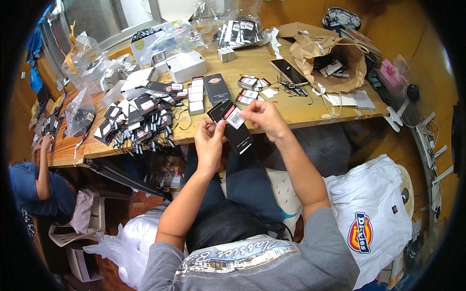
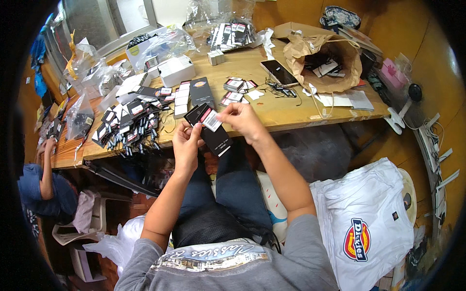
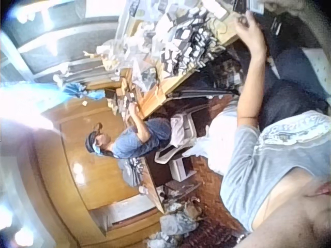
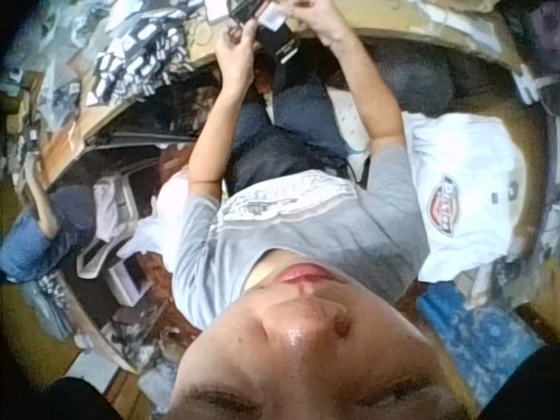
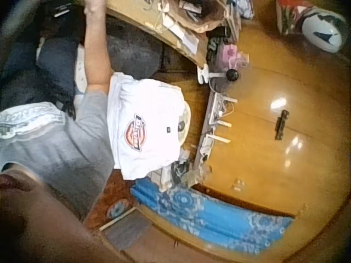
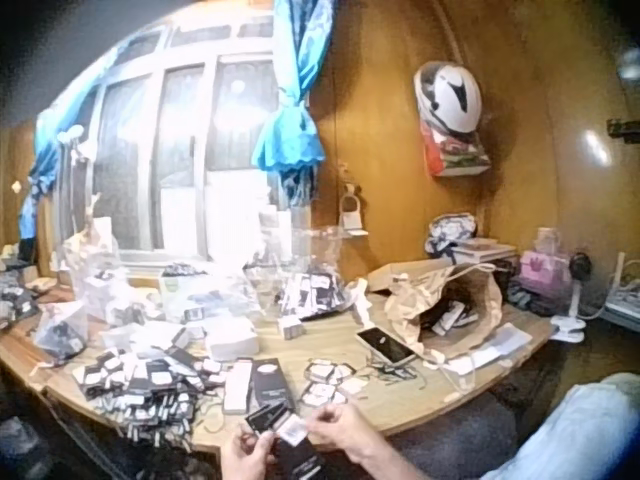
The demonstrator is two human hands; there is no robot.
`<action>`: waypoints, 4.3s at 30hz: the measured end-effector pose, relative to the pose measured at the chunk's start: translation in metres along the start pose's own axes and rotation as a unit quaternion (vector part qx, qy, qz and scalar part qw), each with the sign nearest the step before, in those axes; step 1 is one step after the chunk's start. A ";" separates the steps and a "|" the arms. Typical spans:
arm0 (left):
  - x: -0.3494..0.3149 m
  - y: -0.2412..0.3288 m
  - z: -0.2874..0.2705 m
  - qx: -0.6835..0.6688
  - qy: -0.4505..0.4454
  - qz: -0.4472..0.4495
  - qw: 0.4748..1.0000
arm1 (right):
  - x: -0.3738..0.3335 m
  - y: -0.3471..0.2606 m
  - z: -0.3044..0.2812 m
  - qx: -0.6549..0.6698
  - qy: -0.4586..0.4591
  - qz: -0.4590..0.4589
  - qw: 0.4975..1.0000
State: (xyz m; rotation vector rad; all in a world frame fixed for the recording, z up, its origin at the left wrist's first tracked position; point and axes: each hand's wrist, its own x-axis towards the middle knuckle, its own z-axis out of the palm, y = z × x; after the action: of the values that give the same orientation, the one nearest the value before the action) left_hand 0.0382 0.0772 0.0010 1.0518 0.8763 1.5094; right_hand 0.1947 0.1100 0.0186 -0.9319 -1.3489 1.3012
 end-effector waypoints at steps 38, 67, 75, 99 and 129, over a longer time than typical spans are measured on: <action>-0.018 0.045 0.004 0.022 -0.087 -0.059 0.994 | -0.030 -0.080 -0.016 -0.427 -0.048 -0.186 0.884; -0.062 0.006 -0.049 -0.083 -0.036 -0.124 0.988 | -0.060 -0.020 0.027 0.260 -0.017 -0.106 0.960; -0.058 0.010 -0.048 -0.206 -0.003 -0.126 0.971 | -0.088 -0.020 0.042 -0.013 -0.141 -0.006 0.990; -0.066 0.019 -0.037 0.239 0.023 0.164 0.957 | -0.081 0.000 0.073 -0.131 0.062 -0.089 0.985; -0.071 0.038 -0.044 0.340 -0.057 0.190 0.919 | -0.087 -0.008 0.080 -0.199 0.092 -0.178 0.959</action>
State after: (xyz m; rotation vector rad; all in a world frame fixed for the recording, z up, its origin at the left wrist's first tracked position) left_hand -0.0116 0.0008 0.0090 1.8890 1.2019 1.4533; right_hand 0.1350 0.0072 0.0207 -0.9931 -1.5732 0.6631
